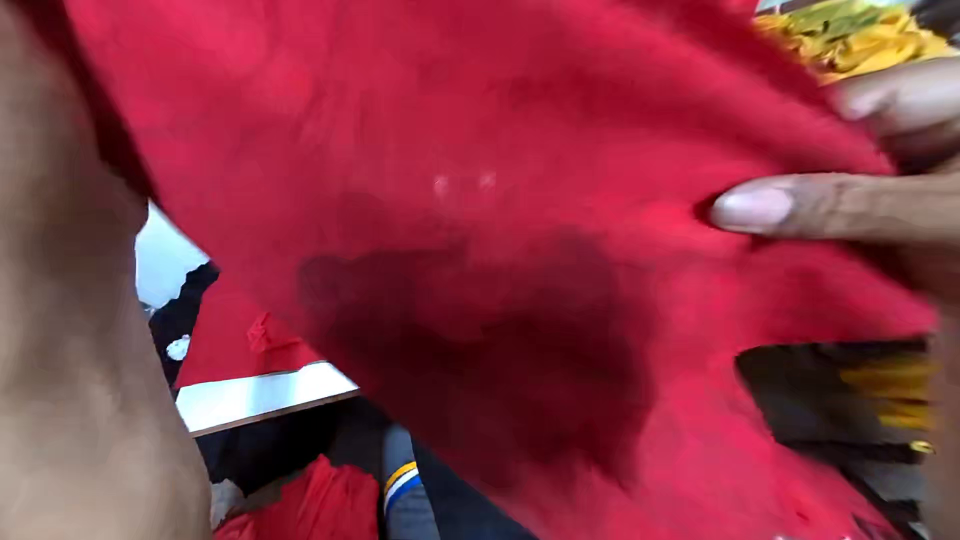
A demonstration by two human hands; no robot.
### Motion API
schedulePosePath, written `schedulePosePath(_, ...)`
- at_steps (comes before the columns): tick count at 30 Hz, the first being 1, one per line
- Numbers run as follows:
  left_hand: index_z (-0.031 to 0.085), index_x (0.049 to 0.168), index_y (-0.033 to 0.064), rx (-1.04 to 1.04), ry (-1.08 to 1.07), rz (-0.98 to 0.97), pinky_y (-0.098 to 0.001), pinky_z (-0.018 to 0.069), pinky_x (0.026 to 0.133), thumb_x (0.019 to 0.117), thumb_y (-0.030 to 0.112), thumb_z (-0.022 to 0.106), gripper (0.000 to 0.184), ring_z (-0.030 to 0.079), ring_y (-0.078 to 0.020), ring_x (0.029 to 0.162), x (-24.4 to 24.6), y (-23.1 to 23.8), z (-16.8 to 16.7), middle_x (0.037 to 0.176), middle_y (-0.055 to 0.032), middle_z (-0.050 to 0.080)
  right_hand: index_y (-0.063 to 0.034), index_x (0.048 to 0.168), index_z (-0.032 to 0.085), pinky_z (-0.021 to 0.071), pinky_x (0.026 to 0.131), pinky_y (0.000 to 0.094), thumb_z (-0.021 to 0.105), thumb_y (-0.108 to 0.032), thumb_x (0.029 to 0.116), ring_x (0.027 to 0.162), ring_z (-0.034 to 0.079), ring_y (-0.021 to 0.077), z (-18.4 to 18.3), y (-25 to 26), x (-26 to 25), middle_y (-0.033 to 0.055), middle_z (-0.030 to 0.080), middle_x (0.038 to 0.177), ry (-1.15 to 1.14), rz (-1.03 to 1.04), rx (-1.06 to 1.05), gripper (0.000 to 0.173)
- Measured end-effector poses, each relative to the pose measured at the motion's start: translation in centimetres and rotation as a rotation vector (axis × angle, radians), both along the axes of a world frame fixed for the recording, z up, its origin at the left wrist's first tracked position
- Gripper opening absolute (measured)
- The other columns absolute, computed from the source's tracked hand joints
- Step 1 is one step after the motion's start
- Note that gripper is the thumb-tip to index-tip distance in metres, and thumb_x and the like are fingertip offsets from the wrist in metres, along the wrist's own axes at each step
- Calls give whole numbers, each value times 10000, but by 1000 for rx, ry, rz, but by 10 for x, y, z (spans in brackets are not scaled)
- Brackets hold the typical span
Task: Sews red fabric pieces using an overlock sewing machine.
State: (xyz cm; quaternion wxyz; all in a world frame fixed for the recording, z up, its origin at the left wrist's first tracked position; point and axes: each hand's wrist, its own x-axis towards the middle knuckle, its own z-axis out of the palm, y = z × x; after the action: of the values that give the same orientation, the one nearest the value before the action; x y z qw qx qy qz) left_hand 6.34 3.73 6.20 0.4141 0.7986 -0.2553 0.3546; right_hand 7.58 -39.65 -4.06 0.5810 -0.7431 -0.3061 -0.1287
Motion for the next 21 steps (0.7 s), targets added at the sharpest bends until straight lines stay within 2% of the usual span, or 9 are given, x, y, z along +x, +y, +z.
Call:
schedulePosePath(2,663,1163,112,-102,86,60,-315,621,785,1071,259,542,211,703,-92,885,8,13,-39,1005,18,712,-232,912,729,563,533,163,825,-204,828,618,648,-14,-30,15,16,-120,720,776,74,69,19,131)
schedulePosePath(4,631,1106,201,-184,179,400,-221,571,769,1037,329,611,147,646,16,824,12,9,-94,936,137,651,-160,865,757,546,481,202,812,-156,818,565,638,38,-78,52,24,-48,713,720,290,92,89,72)
schedulePosePath(5,628,1084,151,-182,244,544,-211,556,776,1021,291,631,153,623,33,813,20,13,-123,917,126,630,-139,866,754,555,501,241,816,-167,823,585,654,68,-108,71,29,-23,718,726,437,69,96,81)
schedulePosePath(7,638,1132,5,-115,474,748,-327,542,834,1024,232,609,253,623,-85,868,36,37,-191,977,-40,646,-102,895,730,554,549,298,818,-224,855,619,656,105,-179,103,43,15,709,736,638,53,95,156)
schedulePosePath(9,642,1189,-85,-39,689,821,-582,500,937,1034,201,587,331,650,-355,1026,47,67,-268,1108,-257,670,-84,971,740,576,625,346,815,-227,874,671,664,134,-238,126,50,38,704,777,723,3,54,189)
schedulePosePath(12,678,1160,-69,112,738,943,-691,468,912,1047,245,552,357,658,-475,1023,46,79,-353,1053,-303,689,-120,1000,754,563,642,343,769,-213,929,655,647,108,-263,135,49,-3,699,759,680,-76,-105,118)
schedulePosePath(17,685,1143,-38,122,661,1041,-642,476,882,1030,266,596,337,662,-423,1001,49,70,-357,1059,-254,697,-79,917,715,550,545,243,709,-195,980,560,634,79,-263,133,55,8,667,654,820,-26,60,131)
schedulePosePath(19,647,1229,-59,136,553,954,-593,487,930,1022,224,578,358,612,-437,1097,41,44,-341,1225,-298,617,-83,907,720,558,551,243,701,-204,987,571,640,78,-263,134,54,3,671,664,833,-31,75,146)
schedulePosePath(21,660,1197,-86,258,420,751,-545,503,970,1024,198,565,346,616,-438,1146,28,-11,-325,1223,-315,630,-90,905,731,556,546,250,648,-224,1018,566,632,78,-262,134,54,-2,668,671,831,-36,84,193)
